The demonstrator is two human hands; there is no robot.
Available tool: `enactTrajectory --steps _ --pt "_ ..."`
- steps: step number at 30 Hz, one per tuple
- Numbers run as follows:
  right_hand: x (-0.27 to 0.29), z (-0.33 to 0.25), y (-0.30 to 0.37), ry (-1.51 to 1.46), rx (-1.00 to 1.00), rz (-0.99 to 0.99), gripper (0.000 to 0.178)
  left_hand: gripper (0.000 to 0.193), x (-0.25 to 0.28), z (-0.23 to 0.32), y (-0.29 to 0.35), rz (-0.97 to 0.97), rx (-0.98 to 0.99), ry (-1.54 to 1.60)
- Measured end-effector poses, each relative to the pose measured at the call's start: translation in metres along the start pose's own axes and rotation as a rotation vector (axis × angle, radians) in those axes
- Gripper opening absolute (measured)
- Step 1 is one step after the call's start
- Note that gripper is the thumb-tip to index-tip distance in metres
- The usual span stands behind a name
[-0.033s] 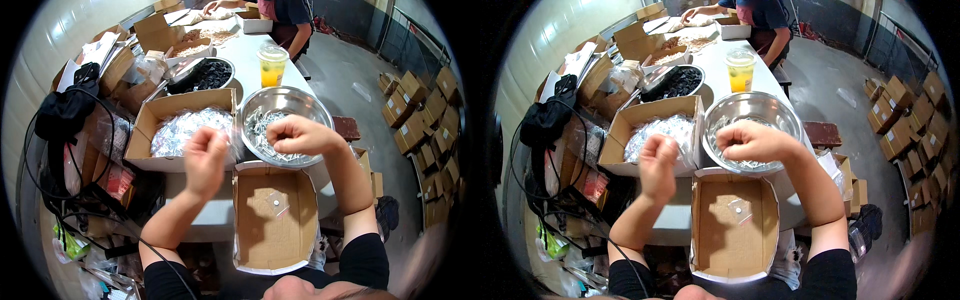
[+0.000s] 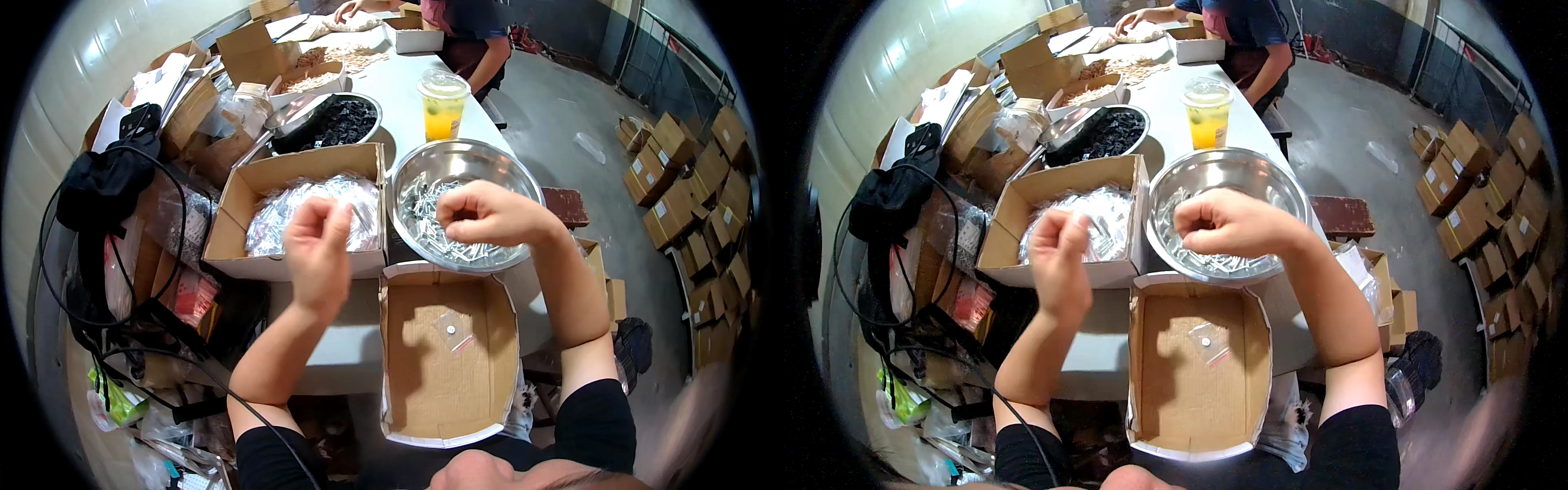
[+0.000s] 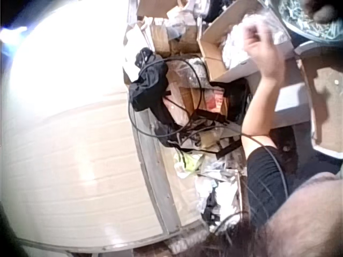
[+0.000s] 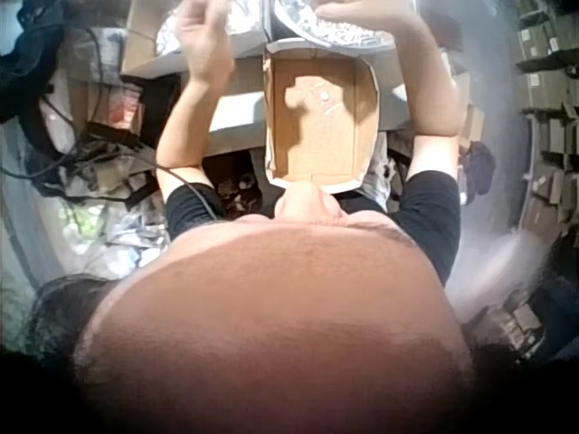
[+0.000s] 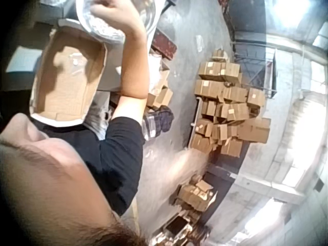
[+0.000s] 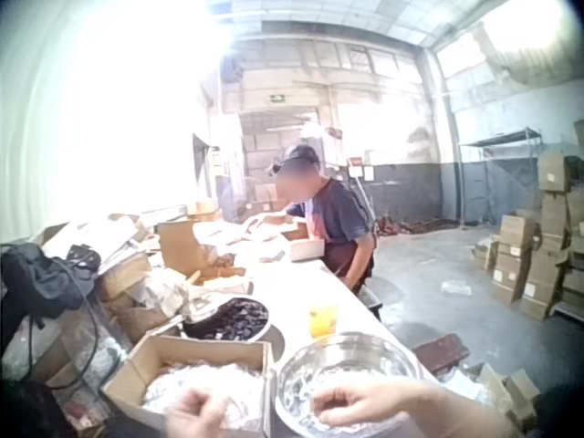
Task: The person picks small metal fasteners from a stainless steel bowl and places them into small clear plastic bags. The person then places the filled bags into a cardboard box.
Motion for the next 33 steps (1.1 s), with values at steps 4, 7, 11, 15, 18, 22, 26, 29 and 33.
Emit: enactTrajectory --steps 4,7,11,15,18,22,26,29,33 --pt "0.033 0.032 0.004 0.701 -0.298 0.121 0.026 0.04 0.012 0.005 -0.014 0.128 -0.032 -0.607" --pt "0.032 0.07 0.011 0.739 -0.398 -0.024 0.047 0.05 -0.044 0.019 0.008 -0.19 -0.287 -0.917" --pt "0.009 0.087 0.002 0.718 -0.342 -0.252 0.045 0.039 -0.121 -0.007 0.102 -1.287 -0.201 -0.698" --pt "-0.001 0.091 0.004 0.632 -0.412 -0.285 0.042 0.042 -0.121 -0.015 0.168 -1.538 -0.343 -0.892" --pt "-0.002 0.088 0.007 0.655 -0.468 -0.272 0.037 0.042 -0.123 -0.021 0.169 -1.574 -0.339 -0.944" --pt "-0.004 0.085 0.004 0.607 -0.421 -0.305 0.03 0.035 -0.126 -0.026 0.16 -1.46 -0.268 -0.892" --pt "-0.005 0.072 0.004 0.448 -0.389 -0.322 0.026 0.028 -0.12 -0.018 0.12 -1.119 -0.078 -0.757" --pt "-0.004 0.066 0.008 0.313 -0.404 -0.325 0.028 0.026 -0.108 -0.017 0.091 -0.902 0.158 -0.574" --pt "-0.011 0.041 0.009 0.347 -0.261 -0.341 0.03 0.012 -0.096 -0.022 0.073 -0.78 0.143 -0.503"
Point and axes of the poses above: each hand's wrist, its own y-axis away from the middle knuckle, its own x-axis out of the back of the hand, z = x × y, the point moved 9 cm from there along -y, towards the middle knuckle, and after that the axes turned 9 degrees about -y, right-handed, at the moved point
